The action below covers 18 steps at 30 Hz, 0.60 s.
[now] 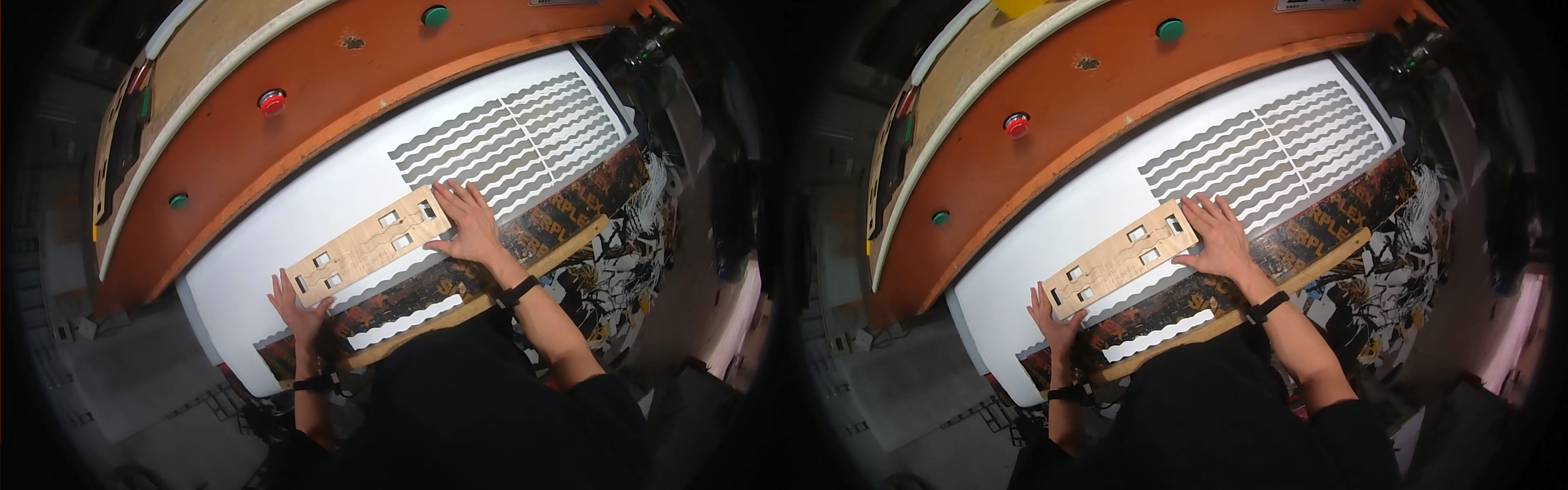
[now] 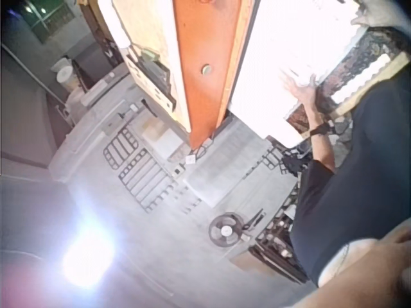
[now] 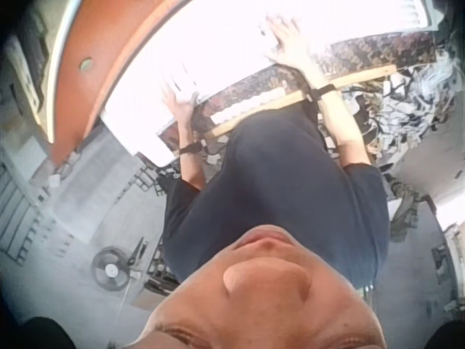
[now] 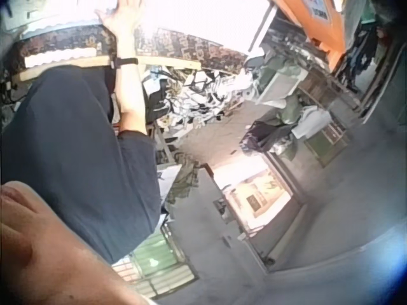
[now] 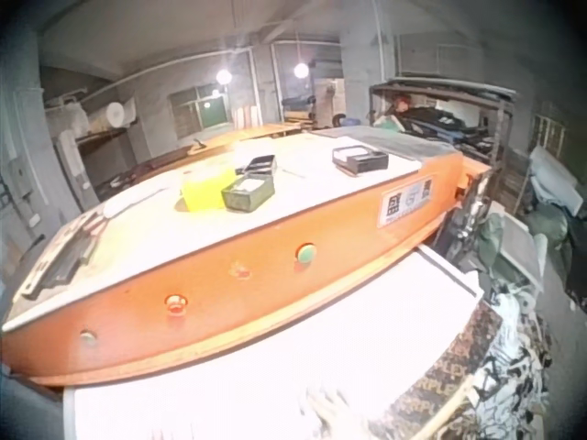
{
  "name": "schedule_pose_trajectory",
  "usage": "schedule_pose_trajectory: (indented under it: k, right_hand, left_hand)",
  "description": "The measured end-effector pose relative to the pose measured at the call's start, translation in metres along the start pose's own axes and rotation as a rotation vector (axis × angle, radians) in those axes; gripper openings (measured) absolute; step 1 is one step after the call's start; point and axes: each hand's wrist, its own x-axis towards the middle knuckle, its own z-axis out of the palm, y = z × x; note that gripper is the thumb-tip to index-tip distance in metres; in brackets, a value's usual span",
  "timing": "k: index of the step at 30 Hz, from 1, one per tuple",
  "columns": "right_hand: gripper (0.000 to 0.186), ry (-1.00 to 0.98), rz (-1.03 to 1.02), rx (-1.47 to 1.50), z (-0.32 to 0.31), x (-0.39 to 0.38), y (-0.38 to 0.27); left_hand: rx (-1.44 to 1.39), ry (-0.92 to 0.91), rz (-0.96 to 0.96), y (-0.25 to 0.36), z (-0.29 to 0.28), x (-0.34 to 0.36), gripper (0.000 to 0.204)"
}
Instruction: Operating a die-cutting press to cut shaped pieces from leather sheets.
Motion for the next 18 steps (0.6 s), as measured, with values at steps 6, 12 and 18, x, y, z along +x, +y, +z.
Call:
schedule_pose_trajectory:
  k: [6,12,18]
  right_hand:
    - [0.103,0.017,-0.023,0.008,0.0,0.003,0.002]
    - [0.102,0.006,-0.024,0.033,0.006,-0.006,-0.006]
    - [0.102,0.001,-0.067,0.004,0.008,-0.007,-0.01]
  left_hand:
    - [0.026,0.047,-0.022,0.001,0.003,-0.002,0.125]
    - [0.026,0.061,-0.045,-0.004,0.002,-0.019,0.125]
    - [0.039,0.08,-0.054,-0.004,0.002,-0.027,0.123]
